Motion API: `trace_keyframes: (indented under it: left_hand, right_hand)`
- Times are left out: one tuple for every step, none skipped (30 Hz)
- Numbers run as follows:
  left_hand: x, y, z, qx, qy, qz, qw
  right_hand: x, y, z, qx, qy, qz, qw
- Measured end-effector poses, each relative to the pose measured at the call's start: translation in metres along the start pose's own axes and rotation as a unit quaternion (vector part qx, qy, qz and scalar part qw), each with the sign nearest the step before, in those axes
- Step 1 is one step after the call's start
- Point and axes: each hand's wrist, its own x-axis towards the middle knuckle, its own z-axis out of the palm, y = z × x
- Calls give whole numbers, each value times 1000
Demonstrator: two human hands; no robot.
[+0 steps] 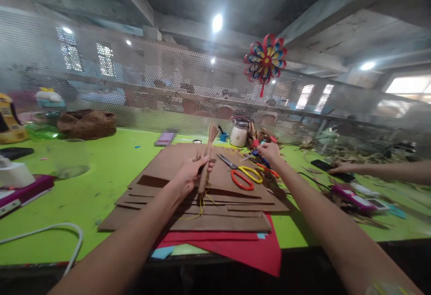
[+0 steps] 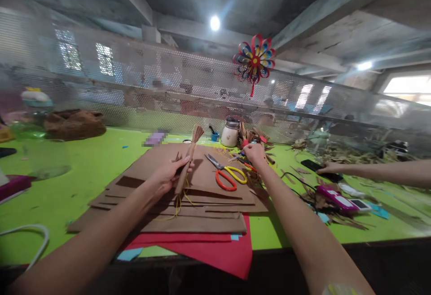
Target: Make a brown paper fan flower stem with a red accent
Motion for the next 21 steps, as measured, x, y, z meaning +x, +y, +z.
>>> trace_keyframes:
  left_hand:
    - [2,-3,0,-3,3,-12,1000]
    - [4,-5,-1,-5,4,-23,1000]
    - [5,-7,-1,-6,4,-34,999]
    - [6,-9,-1,-6,5,-41,999]
    - [7,-10,0,-6,6,-47,999]
    - [7,-11,0,-4,7,-49,999]
    - [7,-11,1,-2,7,-49,999]
    - [6,-11,2,0,7,-48,999]
    - [5,-10,2,1,8,-47,999]
    - [4,-9,3,3,10,-47,999]
    - [3,-9,4,5,11,-48,999]
    - [2,-8,4,7,12,-49,999]
    - [2,-8,5,10,13,-51,999]
    - [1,-7,5,14,11,-52,998]
    - [0,-8,5,18,7,-53,998]
    - [0,-8,5,22,4,-54,998]
    - [0,-9,5,26,2,-53,998]
    - [0,-9,5,30,1,-51,998]
    - [0,-10,4,33,0,-49,998]
    - [1,-11,4,35,1,-47,998]
    - [1,-11,4,37,1,-45,998]
  right_hand:
    - [3,5,-2,-36,-3,-2,999]
    - [5,9,-4,-67,-8,0,998]
    - [7,13,-6,-93,-13,3,996]
    - [10,17,-8,-117,-16,6,993]
    - [12,20,-11,-139,-18,8,990]
    - [14,24,-13,-159,-18,11,987]
    - [15,27,-15,-176,-19,14,984]
    - [17,31,-16,-191,-19,17,981]
    - [18,34,-16,-204,-22,18,978]
    - [18,36,-16,-216,-25,18,976]
    - [18,38,-14,-226,-27,18,974]
    - [18,40,-11,-234,-26,18,972]
    - [16,41,-6,-242,-23,17,970]
    - [15,42,-1,-248,-18,16,969]
    - [13,42,4,-253,-11,16,967]
    - [12,42,10,-256,-6,15,966]
    - [11,42,16,-259,-2,14,966]
    - [10,42,21,-260,0,12,965]
    - [10,42,25,-261,1,9,965]
    - [10,42,29,-261,1,7,965]
    - [10,42,32,-260,3,6,965]
